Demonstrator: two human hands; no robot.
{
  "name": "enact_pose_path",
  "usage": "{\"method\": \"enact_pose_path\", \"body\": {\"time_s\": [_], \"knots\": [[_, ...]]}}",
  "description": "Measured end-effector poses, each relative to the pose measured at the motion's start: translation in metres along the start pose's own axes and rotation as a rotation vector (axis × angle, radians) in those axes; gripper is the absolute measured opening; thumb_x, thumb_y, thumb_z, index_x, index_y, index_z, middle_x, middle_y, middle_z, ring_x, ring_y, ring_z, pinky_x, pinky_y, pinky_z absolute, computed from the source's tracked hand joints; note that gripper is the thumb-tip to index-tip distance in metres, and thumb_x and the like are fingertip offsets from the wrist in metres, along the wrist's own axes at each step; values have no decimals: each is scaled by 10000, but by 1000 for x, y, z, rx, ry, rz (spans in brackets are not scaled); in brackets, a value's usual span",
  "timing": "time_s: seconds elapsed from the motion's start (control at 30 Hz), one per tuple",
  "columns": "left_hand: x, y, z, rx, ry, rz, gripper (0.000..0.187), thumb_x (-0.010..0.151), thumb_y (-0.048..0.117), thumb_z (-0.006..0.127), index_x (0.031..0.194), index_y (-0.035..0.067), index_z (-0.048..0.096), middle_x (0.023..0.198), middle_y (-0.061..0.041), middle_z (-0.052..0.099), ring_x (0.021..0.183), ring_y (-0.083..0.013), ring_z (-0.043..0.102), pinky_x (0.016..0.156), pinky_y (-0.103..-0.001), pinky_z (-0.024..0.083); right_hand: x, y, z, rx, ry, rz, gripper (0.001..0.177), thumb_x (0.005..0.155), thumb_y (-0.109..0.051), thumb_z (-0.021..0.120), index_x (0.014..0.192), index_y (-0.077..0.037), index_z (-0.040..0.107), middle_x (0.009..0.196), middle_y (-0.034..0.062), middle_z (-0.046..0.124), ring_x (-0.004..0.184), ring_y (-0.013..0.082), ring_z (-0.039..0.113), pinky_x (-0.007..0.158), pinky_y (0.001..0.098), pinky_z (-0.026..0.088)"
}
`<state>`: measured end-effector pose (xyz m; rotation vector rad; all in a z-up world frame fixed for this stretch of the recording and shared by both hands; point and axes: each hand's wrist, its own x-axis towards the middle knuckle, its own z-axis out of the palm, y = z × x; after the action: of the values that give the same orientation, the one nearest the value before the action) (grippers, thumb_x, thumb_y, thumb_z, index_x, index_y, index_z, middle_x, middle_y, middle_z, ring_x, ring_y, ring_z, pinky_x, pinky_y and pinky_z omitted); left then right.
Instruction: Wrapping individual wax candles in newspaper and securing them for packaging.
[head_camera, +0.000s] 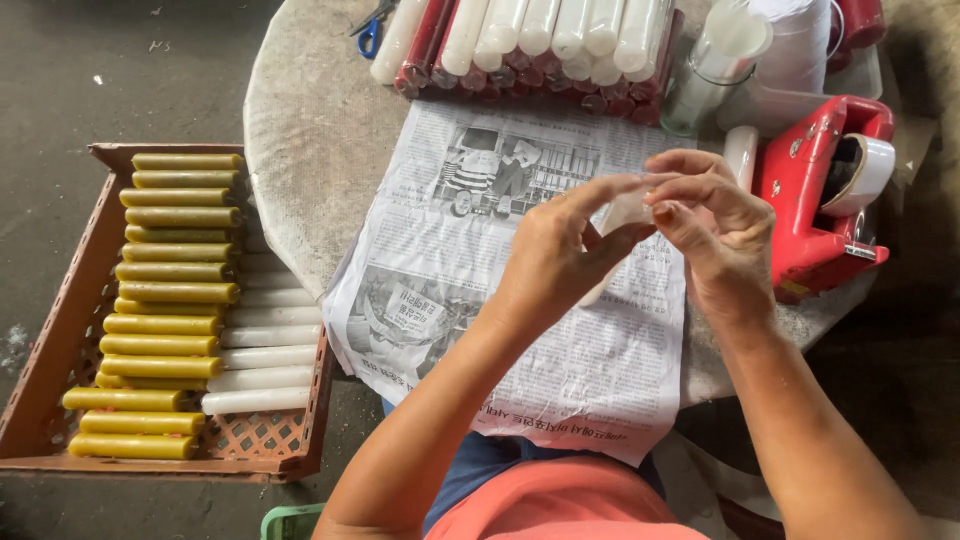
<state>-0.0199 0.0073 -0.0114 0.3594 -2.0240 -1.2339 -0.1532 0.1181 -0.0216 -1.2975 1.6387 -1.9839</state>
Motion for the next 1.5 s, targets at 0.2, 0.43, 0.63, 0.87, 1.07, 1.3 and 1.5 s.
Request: {"method": "enact_pose_path", "body": {"time_s": [0.2, 0.43, 0.63, 0.87, 1.07, 1.3, 1.5], "knots": [[-14, -11, 14, 139, 68, 72, 281, 879, 247, 804, 1146, 243, 719, 1053, 16, 773, 622, -126, 737, 551, -265, 566, -8, 1, -1, 28, 79, 87, 155, 927, -13, 773, 955, 62, 641, 1072, 211, 642, 1024, 219, 689, 861, 328, 587], [-22, 9, 5, 182, -130, 28, 369, 916, 386, 735, 1179, 215, 541, 729, 51, 681, 542, -103, 686, 495, -309, 478, -5, -32, -9, 122, -16, 365, 222, 895, -28, 742, 1018, -117, 580, 966, 30, 652, 892, 85, 630, 815, 198, 552], [-28, 21, 5, 99, -161, -58, 580, 854, 434, 734, 1237, 183, 378, 1152, -73, 783, 556, -103, 691, 514, -303, 519, -2, -46, -8, -166, -68, 363, 189, 937, -100, 753, 998, -96, 574, 905, 11, 606, 821, 74, 591, 744, 202, 510], [-41, 12, 4, 137, -152, 9, 631, 912, 367, 755, 1444, 215, 453, 1268, -49, 718, 562, -101, 672, 561, -309, 531, 8, -31, -1, 188, -19, 650, 142, 947, -42, 673, 1030, -100, 573, 860, 4, 596, 707, 70, 569, 615, 179, 459], [-46, -6, 20, 19, 101, 73, 476, 937, 244, 778, 1372, 128, 623, 1222, -81, 708, 595, -114, 667, 590, -262, 570, -36, -30, 3, 25, 158, 500, 101, 999, -4, 600, 1098, 7, 612, 888, 69, 590, 800, 124, 603, 709, 258, 556], [-48, -24, 29, 483, 336, 243, 388, 940, 369, 737, 1210, 89, 732, 1049, -111, 762, 831, -262, 780, 676, -350, 620, -71, -7, 47, -697, 31, -146, 311, 887, 70, 740, 1170, 89, 610, 991, 214, 605, 968, 387, 682, 669, 377, 633], [-34, -10, -8, 280, 38, 190, 848, 727, 484, 867, 1383, 15, 603, 1281, -252, 692, 1129, -453, 700, 994, -603, 527, -54, 4, 20, -346, -47, 168, 408, 822, 10, 790, 1202, 54, 647, 1028, 210, 720, 934, 357, 752, 818, 446, 639]]}}
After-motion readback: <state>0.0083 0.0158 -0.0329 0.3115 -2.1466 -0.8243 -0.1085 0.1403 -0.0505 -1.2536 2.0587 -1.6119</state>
